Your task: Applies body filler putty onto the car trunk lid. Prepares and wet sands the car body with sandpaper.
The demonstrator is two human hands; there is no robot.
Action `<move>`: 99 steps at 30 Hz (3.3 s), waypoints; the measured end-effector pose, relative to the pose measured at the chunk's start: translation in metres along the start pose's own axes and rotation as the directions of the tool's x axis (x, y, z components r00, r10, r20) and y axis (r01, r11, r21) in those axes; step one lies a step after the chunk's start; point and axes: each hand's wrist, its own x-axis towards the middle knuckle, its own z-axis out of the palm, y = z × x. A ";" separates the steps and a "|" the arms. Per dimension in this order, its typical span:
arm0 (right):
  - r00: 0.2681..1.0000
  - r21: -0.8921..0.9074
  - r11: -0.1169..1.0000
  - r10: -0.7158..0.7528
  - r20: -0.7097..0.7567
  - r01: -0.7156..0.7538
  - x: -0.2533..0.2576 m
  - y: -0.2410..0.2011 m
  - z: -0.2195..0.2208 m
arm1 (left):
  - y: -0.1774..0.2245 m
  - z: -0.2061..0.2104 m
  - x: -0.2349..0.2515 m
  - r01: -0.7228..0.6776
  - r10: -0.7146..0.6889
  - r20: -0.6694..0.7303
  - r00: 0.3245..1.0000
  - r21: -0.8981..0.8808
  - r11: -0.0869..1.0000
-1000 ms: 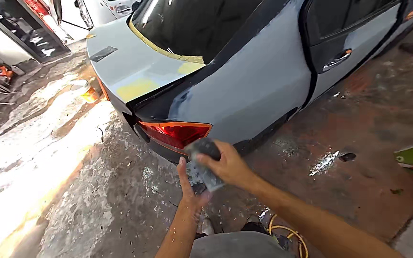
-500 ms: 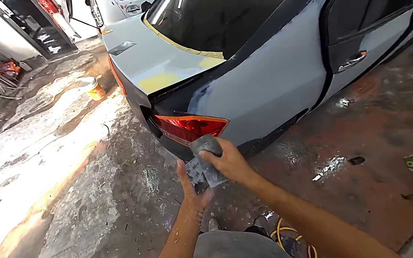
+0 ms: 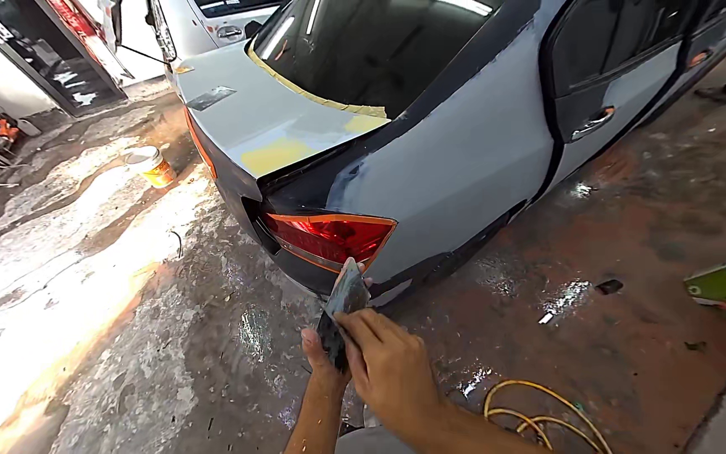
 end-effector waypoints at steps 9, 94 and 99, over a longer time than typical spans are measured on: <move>0.986 0.042 0.989 0.144 -0.089 -0.141 -0.002 0.004 0.018 | -0.002 -0.020 0.001 0.017 -0.040 0.178 0.983 0.126 0.992; 0.953 -0.003 0.953 0.301 -0.013 -0.302 0.021 -0.015 0.036 | 0.026 -0.050 -0.004 -0.195 -0.036 0.381 0.924 0.550 0.812; 0.977 -0.017 0.978 0.209 -0.027 -0.210 0.009 -0.018 0.027 | 0.029 -0.049 -0.009 -0.121 -0.048 0.355 0.934 0.439 0.891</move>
